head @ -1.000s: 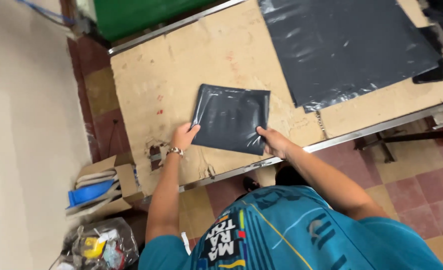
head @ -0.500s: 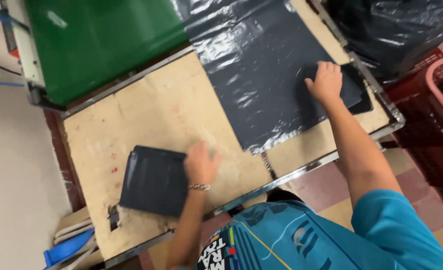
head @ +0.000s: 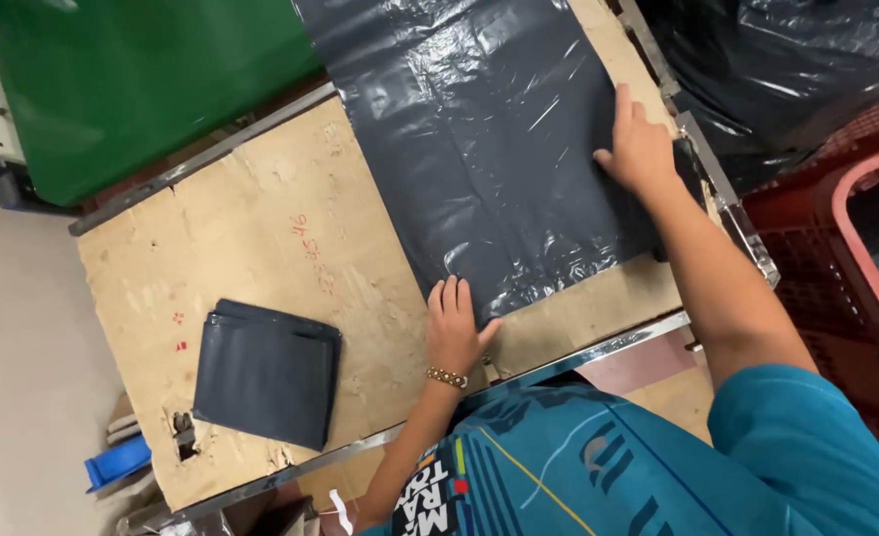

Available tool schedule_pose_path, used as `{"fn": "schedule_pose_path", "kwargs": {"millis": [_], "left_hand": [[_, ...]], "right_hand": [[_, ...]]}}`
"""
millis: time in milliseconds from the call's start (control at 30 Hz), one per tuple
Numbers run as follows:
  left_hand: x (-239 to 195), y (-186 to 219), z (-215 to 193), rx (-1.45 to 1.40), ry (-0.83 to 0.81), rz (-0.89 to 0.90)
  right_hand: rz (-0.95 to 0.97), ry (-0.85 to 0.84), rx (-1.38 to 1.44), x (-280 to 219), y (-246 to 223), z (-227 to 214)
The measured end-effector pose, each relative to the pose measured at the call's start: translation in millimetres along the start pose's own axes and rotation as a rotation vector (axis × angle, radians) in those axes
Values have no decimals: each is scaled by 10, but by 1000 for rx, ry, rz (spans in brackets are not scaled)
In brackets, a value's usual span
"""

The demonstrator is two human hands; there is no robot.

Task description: Folding plastic bags coming off a conveyor belt and stacking them into a red plastic crate.

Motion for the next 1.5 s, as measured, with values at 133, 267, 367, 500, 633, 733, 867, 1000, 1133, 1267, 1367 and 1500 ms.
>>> {"fn": "schedule_pose_path", "kwargs": {"millis": [133, 267, 367, 500, 633, 733, 867, 1000, 1133, 1267, 1367, 1500], "left_hand": [[-70, -94, 56, 28, 14, -11], [-116, -214, 76, 52, 67, -40], [-174, -221, 93, -10, 88, -23], [-230, -240, 173, 27, 122, 12], [-221, -296, 36, -26, 101, -19], [-306, -359, 28, -40, 105, -10], [-389, -376, -79, -50, 22, -42], [-393, -288, -72, -117, -166, -173], [-141, -550, 110, -99, -17, -258], [66, -972, -227, -354, 126, -204], [-170, -956, -864, -372, -37, -40], [-1016, -462, -2014, -416, -191, 277]], "right_hand": [[54, -13, 90, 38, 26, 9], [127, -53, 24, 325, 256, 448], [82, 72, -40, 334, 141, 383], [169, 59, 143, 270, 115, 293], [226, -39, 234, 397, 179, 292], [115, -159, 148, 263, -90, 53], [23, -297, 368, -110, -318, -71], [-31, -146, 828, -573, -841, -750], [21, 54, 1309, -183, -596, -732], [-150, 283, 1241, -668, -581, -1211], [-169, 184, 1261, -1391, -484, -1311], [-287, -19, 1109, -2508, 36, -1104]]}}
Point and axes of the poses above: each hand's wrist, its own x-axis towards the middle knuckle, its own z-axis out of the palm, y = z × x, the point moved 10 cm from there along x, towards the middle knuckle, and after that the axes turned 1 degree about -y, right-handed, at the moved point
